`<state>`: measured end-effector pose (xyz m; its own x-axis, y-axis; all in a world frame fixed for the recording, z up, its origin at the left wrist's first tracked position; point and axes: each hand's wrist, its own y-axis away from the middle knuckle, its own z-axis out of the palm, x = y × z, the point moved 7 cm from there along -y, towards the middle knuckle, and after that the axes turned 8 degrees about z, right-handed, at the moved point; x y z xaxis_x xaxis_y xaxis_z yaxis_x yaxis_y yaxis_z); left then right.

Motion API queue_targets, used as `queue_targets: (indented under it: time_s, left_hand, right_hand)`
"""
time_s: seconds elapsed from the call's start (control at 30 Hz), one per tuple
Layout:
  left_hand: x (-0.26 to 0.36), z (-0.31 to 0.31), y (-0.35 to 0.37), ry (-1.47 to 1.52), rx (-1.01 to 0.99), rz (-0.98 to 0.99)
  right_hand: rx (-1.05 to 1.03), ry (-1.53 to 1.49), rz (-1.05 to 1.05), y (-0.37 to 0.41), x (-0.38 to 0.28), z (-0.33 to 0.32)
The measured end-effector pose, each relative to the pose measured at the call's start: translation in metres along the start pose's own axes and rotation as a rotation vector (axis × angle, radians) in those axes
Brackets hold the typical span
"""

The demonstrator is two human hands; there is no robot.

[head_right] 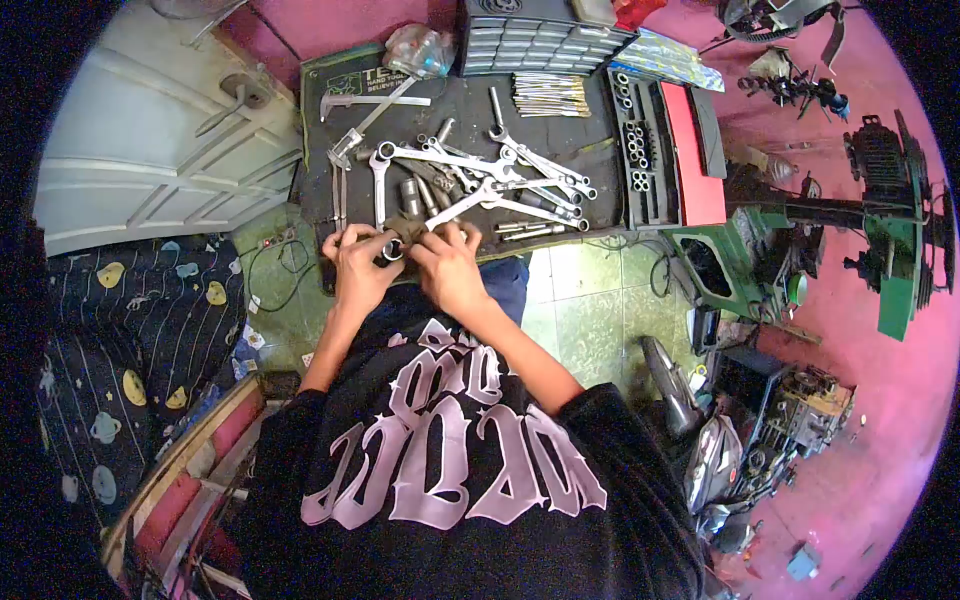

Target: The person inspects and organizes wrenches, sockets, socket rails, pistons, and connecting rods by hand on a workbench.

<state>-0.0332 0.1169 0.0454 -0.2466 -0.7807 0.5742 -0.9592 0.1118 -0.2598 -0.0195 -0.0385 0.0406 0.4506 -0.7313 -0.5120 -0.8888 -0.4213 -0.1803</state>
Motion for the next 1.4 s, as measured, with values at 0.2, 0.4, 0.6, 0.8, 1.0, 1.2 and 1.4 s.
queue_targets:
  time_s: [0.2, 0.4, 0.6, 0.8, 1.0, 1.2, 1.4]
  left_hand:
    - [0.003, -0.001, 0.004, 0.024, -0.026, 0.001]
    - [0.007, -0.002, 0.000, 0.034, -0.004, 0.021]
    - [0.002, -0.003, 0.006, 0.017, 0.018, 0.030]
    - [0.007, -0.006, 0.006, 0.039, -0.001, 0.020]
    - [0.016, -0.010, 0.002, 0.038, 0.034, 0.065]
    - [0.019, -0.022, 0.000, 0.016, 0.136, 0.079]
    - [0.043, -0.027, -0.018, -0.022, 0.133, 0.151]
  right_hand:
    - [0.052, 0.220, 0.334, -0.008, 0.106, 0.006]
    - [0.047, 0.306, 0.253, -0.027, 0.098, -0.003]
    - [-0.001, -0.020, -0.056, 0.002, -0.007, 0.000]
    - [0.149, 0.216, 0.137, -0.008, 0.088, -0.001]
    - [0.010, 0.377, 0.339, -0.020, 0.161, -0.014]
    - [0.119, 0.335, 0.460, -0.003, 0.150, -0.028]
    - [0.050, 0.177, 0.207, -0.016, 0.082, -0.041]
